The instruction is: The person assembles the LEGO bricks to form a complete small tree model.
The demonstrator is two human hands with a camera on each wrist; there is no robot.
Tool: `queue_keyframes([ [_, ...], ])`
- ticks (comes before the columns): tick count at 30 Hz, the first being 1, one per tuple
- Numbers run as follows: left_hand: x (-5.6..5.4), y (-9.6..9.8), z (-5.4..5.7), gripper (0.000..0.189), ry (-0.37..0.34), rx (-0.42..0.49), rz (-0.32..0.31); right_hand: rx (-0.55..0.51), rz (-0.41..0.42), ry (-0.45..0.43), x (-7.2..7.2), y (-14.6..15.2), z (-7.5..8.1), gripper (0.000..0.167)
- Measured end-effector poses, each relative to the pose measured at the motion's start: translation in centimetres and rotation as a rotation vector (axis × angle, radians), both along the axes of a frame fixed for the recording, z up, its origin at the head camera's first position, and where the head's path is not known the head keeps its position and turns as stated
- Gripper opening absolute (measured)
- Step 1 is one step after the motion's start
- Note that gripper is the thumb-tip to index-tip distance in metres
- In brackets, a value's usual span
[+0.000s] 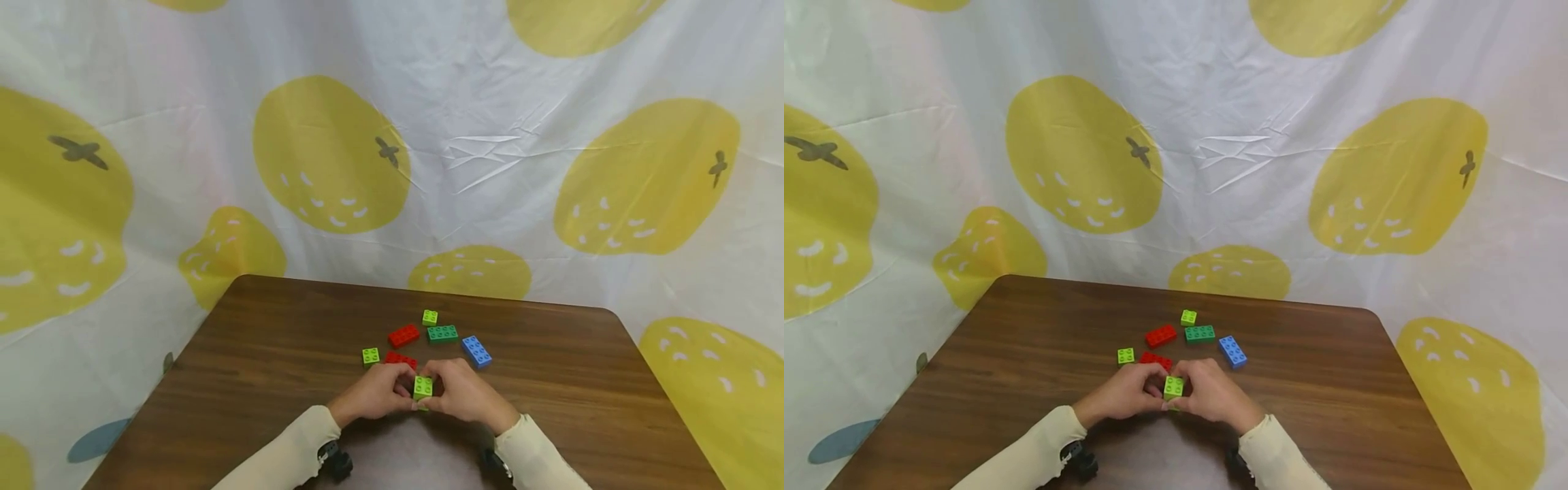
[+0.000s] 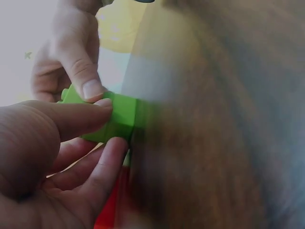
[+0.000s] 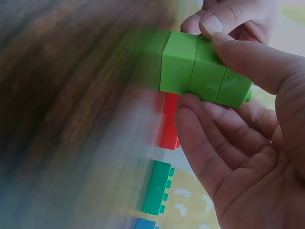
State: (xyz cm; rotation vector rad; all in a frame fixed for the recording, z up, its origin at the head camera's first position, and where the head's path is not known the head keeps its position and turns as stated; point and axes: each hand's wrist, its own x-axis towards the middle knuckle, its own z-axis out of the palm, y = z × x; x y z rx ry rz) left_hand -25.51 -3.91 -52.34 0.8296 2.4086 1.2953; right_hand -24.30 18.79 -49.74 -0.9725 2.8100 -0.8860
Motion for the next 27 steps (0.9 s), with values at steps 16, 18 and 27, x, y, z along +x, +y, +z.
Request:
queue_keyframes([
  [16,-3.4,-1.9,2.5,0.031,0.178,-0.079,0.142,0.03,-0.003,0.095,0.3,0.2,0.0,0.034],
  [18,-3.8,-1.8,2.4,0.032,0.187,-0.1,0.148,0.015,-0.006,0.108,0.4,0.4,0.1,0.032],
  [27,-5.4,-1.3,1.0,0.039,0.294,-0.237,0.103,-0.033,0.002,0.12,0.8,0.9,0.4,0.026],
])
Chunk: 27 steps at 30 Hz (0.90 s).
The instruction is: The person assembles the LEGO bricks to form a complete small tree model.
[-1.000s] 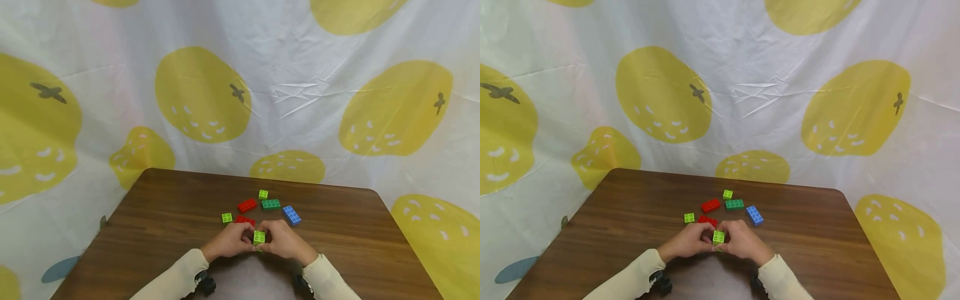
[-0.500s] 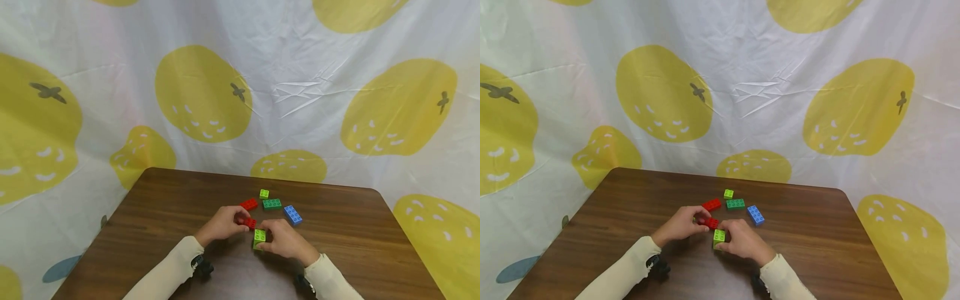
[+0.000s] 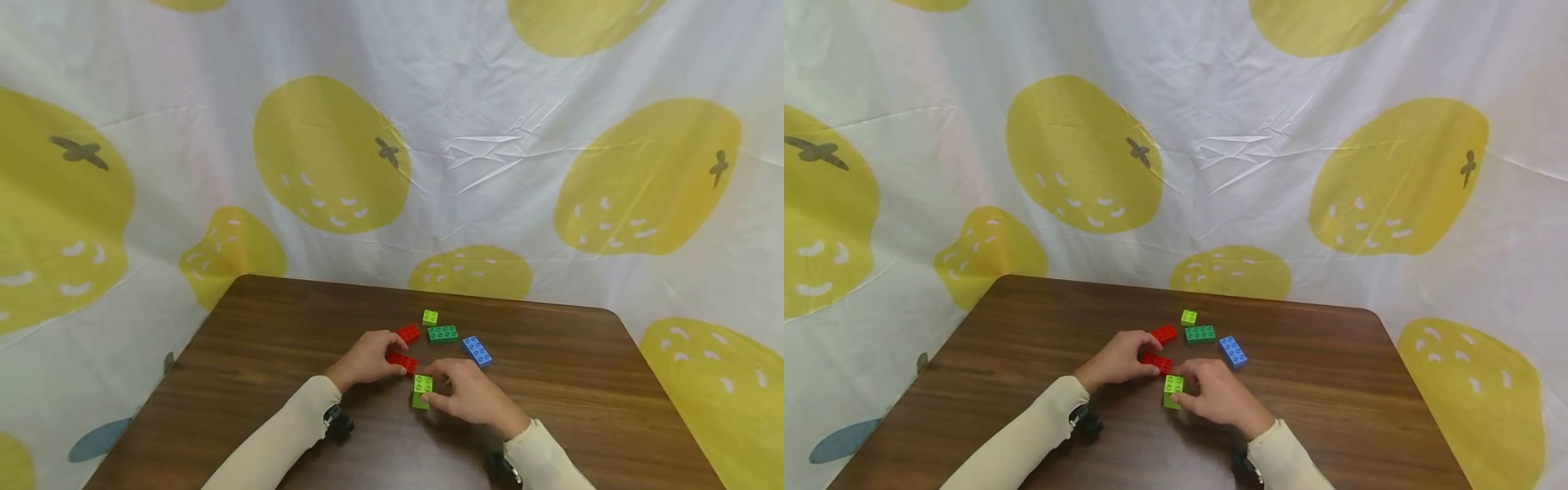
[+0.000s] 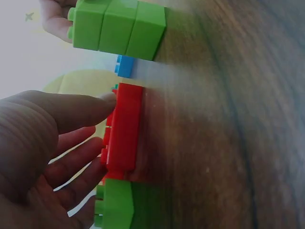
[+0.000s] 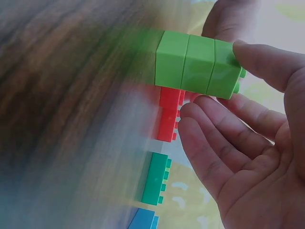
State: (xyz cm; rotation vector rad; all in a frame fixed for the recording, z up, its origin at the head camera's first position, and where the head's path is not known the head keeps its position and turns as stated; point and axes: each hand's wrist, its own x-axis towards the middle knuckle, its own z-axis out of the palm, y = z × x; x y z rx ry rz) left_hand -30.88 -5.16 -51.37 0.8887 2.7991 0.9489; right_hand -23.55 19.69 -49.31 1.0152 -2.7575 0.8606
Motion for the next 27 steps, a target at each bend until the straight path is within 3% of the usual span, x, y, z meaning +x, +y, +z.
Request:
queue_keyframes([
  [12,-0.6,0.2,-0.7,0.035,0.006,-0.06,-0.033,-0.002,-0.007,-0.048,-0.2,-0.1,-0.3,0.025],
  [21,-0.2,-0.4,0.0,0.034,0.003,0.083,0.008,-0.011,-0.008,-0.075,-0.1,-0.1,-0.9,0.024],
  [27,0.5,-0.9,1.3,0.036,0.004,0.132,0.009,-0.024,-0.004,-0.094,-0.2,0.0,-0.9,0.024],
])
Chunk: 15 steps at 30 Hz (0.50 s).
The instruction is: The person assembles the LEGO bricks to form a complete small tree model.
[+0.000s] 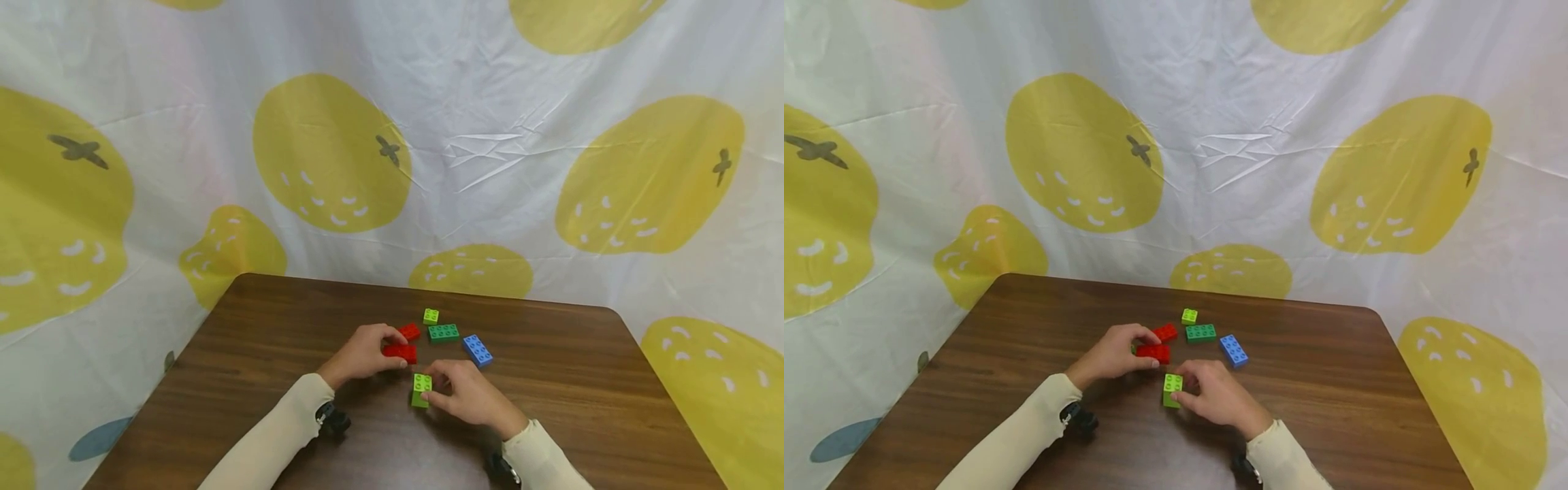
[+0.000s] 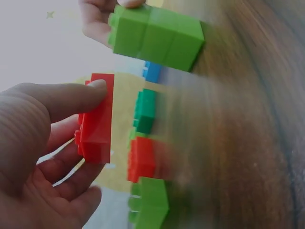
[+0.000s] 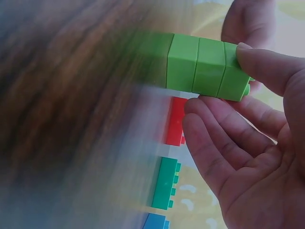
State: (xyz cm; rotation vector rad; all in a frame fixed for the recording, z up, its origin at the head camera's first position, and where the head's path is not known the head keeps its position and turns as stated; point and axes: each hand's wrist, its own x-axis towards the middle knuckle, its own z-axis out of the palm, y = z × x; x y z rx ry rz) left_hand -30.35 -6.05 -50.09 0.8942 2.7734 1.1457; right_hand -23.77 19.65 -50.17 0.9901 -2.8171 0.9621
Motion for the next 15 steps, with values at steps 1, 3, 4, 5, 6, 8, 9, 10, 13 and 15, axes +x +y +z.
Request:
queue_keyframes([
  [1,0.2,-0.1,0.3,0.036,0.002,0.003,-0.006,-0.003,-0.002,-0.004,0.0,0.0,0.0,0.024],
  [3,0.6,-0.2,0.7,0.036,0.001,0.006,-0.022,-0.008,-0.003,-0.01,-0.1,0.0,0.0,0.024],
  [4,0.8,-0.2,0.9,0.036,0.0,0.008,-0.034,-0.009,-0.003,-0.013,-0.1,0.1,0.0,0.023],
  [5,1.0,-0.2,1.1,0.036,0.002,0.005,-0.044,-0.009,-0.002,-0.014,-0.1,0.1,-0.1,0.023],
  [6,1.2,-0.2,1.2,0.036,0.004,-0.001,-0.053,-0.007,-0.003,-0.016,-0.1,0.1,-0.1,0.023],
  [8,1.6,-0.2,1.5,0.036,0.008,-0.003,-0.072,-0.005,-0.002,-0.019,-0.1,0.0,-0.1,0.024],
  [9,1.8,-0.1,1.6,0.036,0.012,-0.001,-0.081,-0.005,-0.001,-0.021,-0.1,0.0,-0.1,0.023],
  [10,2.0,-0.1,1.6,0.036,0.014,0.001,-0.09,-0.006,0.0,-0.022,0.0,0.0,-0.1,0.023],
  [13,2.5,0.1,1.8,0.035,0.009,0.021,-0.116,-0.007,0.004,-0.02,0.0,0.0,-0.1,0.021],
  [15,2.9,0.3,1.7,0.034,0.001,0.028,-0.133,-0.007,0.007,-0.019,-0.1,0.1,0.0,0.02],
])
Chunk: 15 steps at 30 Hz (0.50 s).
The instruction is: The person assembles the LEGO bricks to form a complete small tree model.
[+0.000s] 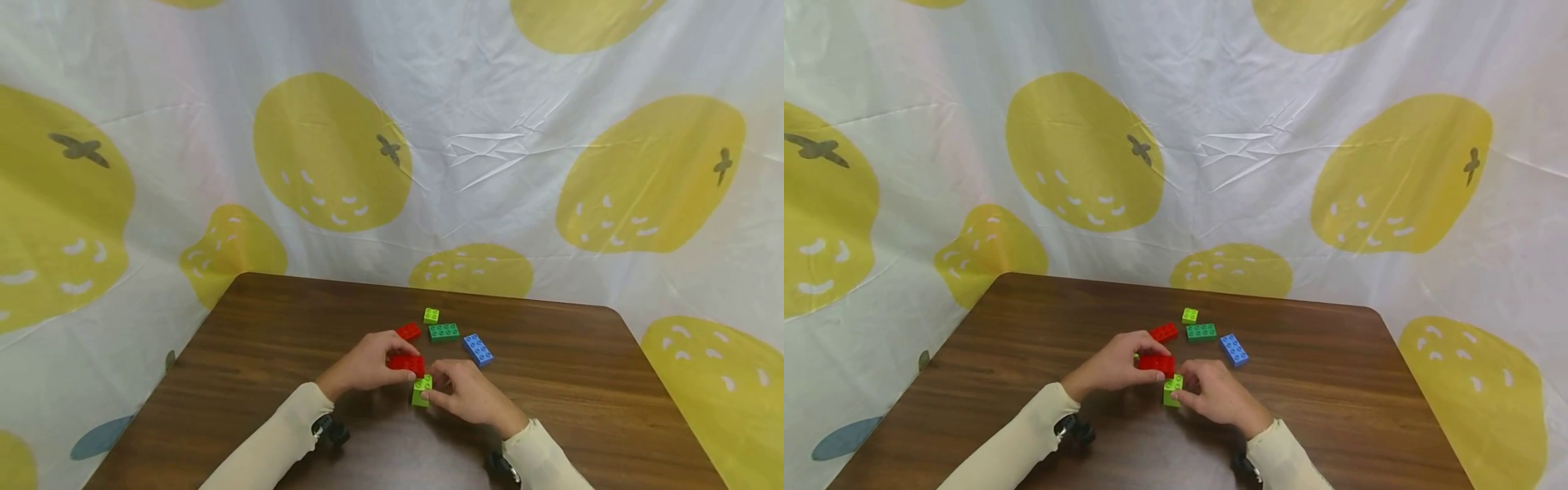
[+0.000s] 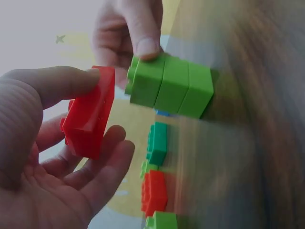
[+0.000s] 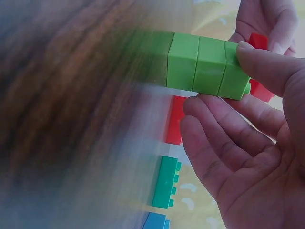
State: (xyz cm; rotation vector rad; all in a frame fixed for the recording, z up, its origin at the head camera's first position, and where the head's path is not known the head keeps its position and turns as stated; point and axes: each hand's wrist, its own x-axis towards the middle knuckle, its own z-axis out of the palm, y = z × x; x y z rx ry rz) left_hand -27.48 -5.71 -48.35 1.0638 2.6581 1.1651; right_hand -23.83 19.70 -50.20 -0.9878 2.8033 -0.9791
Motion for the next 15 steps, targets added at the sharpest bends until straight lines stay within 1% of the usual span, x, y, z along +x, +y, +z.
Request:
queue_keyframes([
  [5,0.55,0.53,-0.24,0.033,-0.024,0.0,-0.02,-0.001,0.007,0.007,-0.17,0.07,0.0,0.018],
  [10,0.8,0.65,-0.48,0.032,-0.068,-0.004,-0.012,-0.003,0.007,0.023,-0.2,0.0,-0.12,0.017],
  [15,0.95,0.58,-0.57,0.033,-0.093,-0.005,-0.005,-0.003,0.003,0.02,-0.1,-0.02,-0.11,0.017],
])
